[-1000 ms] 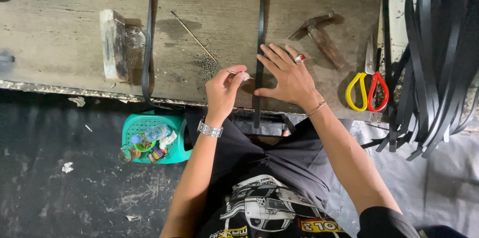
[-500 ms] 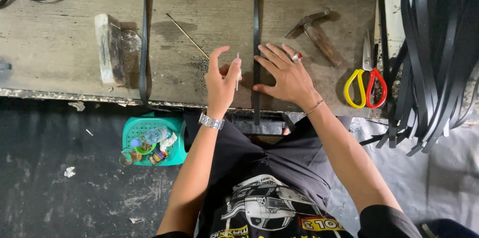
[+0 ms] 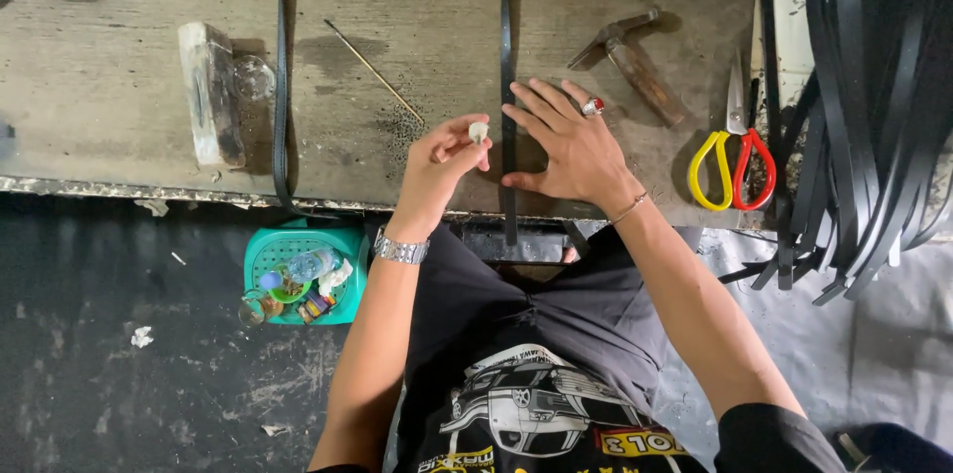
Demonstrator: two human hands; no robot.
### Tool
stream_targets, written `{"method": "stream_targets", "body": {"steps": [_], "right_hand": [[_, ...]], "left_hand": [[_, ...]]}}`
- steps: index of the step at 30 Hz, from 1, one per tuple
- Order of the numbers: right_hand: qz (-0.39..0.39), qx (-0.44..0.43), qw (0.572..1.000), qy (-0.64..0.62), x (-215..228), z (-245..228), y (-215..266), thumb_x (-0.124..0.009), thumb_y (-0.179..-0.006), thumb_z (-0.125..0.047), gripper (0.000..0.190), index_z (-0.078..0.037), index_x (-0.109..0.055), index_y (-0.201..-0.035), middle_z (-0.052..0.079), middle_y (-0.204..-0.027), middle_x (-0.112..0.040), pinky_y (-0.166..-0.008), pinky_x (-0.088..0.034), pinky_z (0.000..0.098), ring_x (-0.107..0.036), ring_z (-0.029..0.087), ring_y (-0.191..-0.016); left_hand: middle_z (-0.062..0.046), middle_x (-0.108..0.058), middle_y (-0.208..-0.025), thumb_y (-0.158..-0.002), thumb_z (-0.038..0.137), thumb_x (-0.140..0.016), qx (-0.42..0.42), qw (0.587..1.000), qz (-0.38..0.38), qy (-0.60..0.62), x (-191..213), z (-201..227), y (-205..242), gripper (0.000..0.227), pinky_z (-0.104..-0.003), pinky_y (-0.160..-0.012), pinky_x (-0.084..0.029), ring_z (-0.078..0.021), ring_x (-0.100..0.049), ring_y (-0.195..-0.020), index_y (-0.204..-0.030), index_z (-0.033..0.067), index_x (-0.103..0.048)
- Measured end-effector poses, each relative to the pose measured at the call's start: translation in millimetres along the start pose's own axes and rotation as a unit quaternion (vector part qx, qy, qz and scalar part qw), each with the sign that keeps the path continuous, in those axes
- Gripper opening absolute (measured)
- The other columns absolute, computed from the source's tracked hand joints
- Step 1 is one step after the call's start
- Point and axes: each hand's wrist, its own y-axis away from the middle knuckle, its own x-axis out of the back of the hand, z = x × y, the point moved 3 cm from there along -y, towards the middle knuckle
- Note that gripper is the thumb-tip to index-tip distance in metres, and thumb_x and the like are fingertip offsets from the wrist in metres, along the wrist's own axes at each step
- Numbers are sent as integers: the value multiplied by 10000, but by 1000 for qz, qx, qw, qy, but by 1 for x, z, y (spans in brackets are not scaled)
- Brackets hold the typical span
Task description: Hammering metal rivets into leather straps to secure them.
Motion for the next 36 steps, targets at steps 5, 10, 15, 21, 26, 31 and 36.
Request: {"method": "stream_targets", "body": {"steps": [5, 10, 15, 21, 26, 31, 36], "right_hand": [[-28, -10, 1000, 6, -3, 3, 2, -649, -771, -810, 934, -139, -599, -1418, 72, -1525, -555, -1221, -275, 487, -468, 248, -1437], [-23, -6, 1000, 0, 0, 3, 1, -647, -785, -805, 921, -148, -605, -1429, 74, -1518, -567, -1209, -283, 487, -488, 262, -1423], [-8, 1, 1000, -18, -1, 3, 0, -645, -815, -796, 889, -141, -609, -1414, 89, -1518, -561, -1195, -294, 507, -493, 283, -1415], [-25, -2, 999, -21, -5, 5, 3, -572, -830, -829, 912, -149, -580, -1439, 89, -1532, -536, -1214, -275, 502, -457, 269, -1442], [-6, 6, 1000, -21, 2, 0, -1, -730, -812, -609, 777, -134, -603, -1414, 101, -1506, -559, -1195, -303, 510, -486, 278, -1417], [8, 7, 1000, -16, -1, 0, 0, -727, -812, -546, 726, -130, -620, -1398, 95, -1496, -571, -1197, -305, 508, -497, 270, -1411], [31, 11, 999, -18, 5, -3, -2, -754, -792, -466, 681, -124, -647, -1371, 99, -1466, -601, -1177, -327, 501, -532, 276, -1382]], "left_hand": [[-82, -651, -658, -985, 232, -714, -44, 990, 49, -127, -1, 5, 3, 238, -231, -598, -423, -82, -538, -605, -1108, 31, -752], [-48, -627, -624, -1020, 375, -682, -55, 980, 59, -184, -5, 4, 10, 317, -213, -538, -383, -55, -457, -555, -995, 79, -793], [-10, -567, -599, -1051, 350, -613, -64, 986, 12, -153, -13, 9, 20, 315, -224, -561, -429, -51, -475, -626, -992, 91, -781], [-76, -660, -719, -1066, 322, -591, -125, 980, -21, -156, -28, 29, 29, 317, -277, -670, -505, -107, -592, -720, -971, 76, -766], [-78, -609, -827, -1095, 328, -522, -170, 975, -64, -129, -39, 50, 36, 383, -325, -736, -505, -151, -552, -757, -913, 44, -704], [-27, -537, -740, -1103, 347, -493, -154, 981, -94, -78, -43, 56, 40, 447, -279, -710, -480, -113, -504, -722, -804, 56, -653], [-34, -510, -654, -1125, 308, -432, -86, 988, -121, 30, -46, 50, 41, 439, -232, -615, -406, -84, -411, -670, -863, 34, -654]]}}
